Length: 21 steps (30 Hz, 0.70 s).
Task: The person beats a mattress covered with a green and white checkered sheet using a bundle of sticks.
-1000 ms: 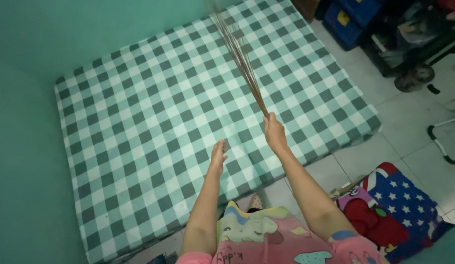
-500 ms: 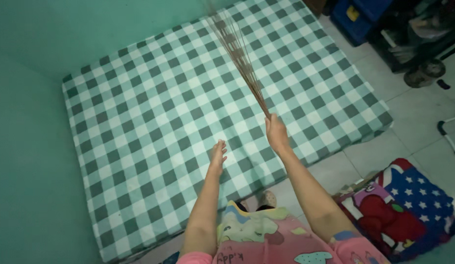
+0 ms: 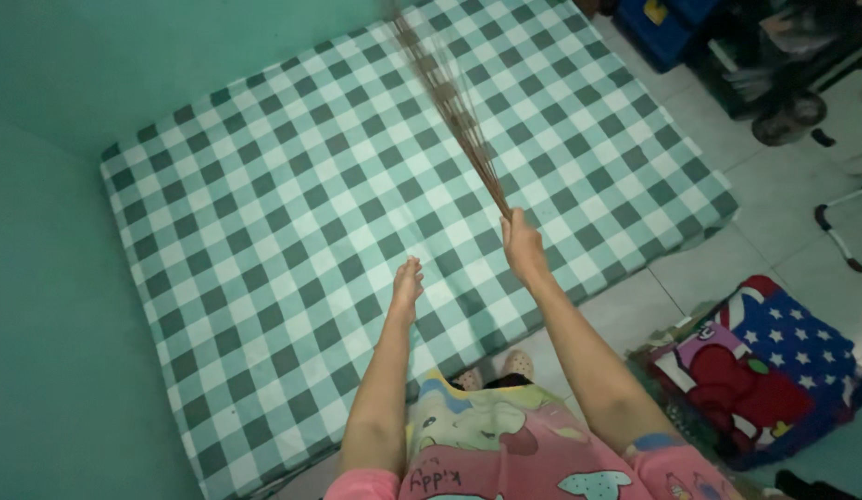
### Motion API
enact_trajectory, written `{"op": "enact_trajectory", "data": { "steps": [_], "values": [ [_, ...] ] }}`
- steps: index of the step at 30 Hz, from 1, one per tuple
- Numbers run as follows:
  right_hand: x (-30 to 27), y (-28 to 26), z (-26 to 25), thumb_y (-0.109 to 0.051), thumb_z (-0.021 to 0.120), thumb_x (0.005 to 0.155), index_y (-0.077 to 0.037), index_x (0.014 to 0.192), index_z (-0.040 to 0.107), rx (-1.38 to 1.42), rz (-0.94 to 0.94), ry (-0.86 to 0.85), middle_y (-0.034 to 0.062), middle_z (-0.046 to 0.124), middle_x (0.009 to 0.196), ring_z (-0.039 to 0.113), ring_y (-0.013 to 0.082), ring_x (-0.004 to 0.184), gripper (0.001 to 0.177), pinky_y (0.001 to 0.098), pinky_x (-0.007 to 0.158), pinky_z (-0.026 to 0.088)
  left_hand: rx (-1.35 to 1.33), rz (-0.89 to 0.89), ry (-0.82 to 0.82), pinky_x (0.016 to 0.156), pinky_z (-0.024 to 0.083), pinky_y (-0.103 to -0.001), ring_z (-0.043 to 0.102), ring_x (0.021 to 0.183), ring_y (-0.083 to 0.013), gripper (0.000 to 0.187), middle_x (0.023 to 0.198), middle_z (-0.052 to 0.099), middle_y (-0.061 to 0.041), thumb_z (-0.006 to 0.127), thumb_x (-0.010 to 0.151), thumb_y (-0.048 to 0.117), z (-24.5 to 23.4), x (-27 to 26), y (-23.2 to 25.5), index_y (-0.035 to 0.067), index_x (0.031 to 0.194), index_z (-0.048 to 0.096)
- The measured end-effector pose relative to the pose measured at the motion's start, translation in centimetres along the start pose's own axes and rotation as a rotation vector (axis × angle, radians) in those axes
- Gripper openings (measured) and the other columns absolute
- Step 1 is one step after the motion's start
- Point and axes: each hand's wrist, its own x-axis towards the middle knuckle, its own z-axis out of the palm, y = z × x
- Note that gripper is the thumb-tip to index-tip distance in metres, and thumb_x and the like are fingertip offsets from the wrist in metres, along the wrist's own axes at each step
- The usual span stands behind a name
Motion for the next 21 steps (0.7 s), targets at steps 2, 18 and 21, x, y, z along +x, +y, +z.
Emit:
{"op": "enact_trajectory", "data": {
  "steps": [2,18,21],
  "values": [
    [0.1,0.3,0.4,-0.035,0.044,0.108,-0.006,0.122,0.049,0.006,-0.049,0.046,0.0278,0.069,0.09,0.066,0.0499,0.088,0.033,0.0591,0.074,0.05,0.008,0.002,-0.015,0.114,0.037,-0.051,0.047,0.14,-0.0295,0.069,0.154,0.049,-0.01,0.043,0.099,0.062,0.3,0.4,0.0,0.012,0.147,0.048],
    [0.1,2.6,0.3,-0.03,0.047,0.108,-0.002,0.116,0.049,-0.001,-0.08,-0.036,0.0288,0.067,0.087,0.065,0.0503,0.083,0.029,0.0589,0.072,0.05,0.081,-0.004,-0.049,0.108,0.042,-0.047,0.05,0.137,-0.0279,0.067,0.151,0.052,-0.008,0.044,0.099,0.061,3.4,1.7,0.9,0.014,0.146,0.05],
    [2.0,5.8,1.0,-0.031,0.048,0.107,-0.004,0.115,0.051,-0.041,-0.041,-0.053,0.0275,0.068,0.09,0.066,0.0494,0.085,0.029,0.0586,0.073,0.051,0.087,-0.01,-0.051,0.106,0.042,-0.046,0.051,0.134,-0.0268,0.065,0.149,0.054,-0.007,0.045,0.098,0.06,4.7,2.3,1.1,0.014,0.144,0.052]
  ]
}}
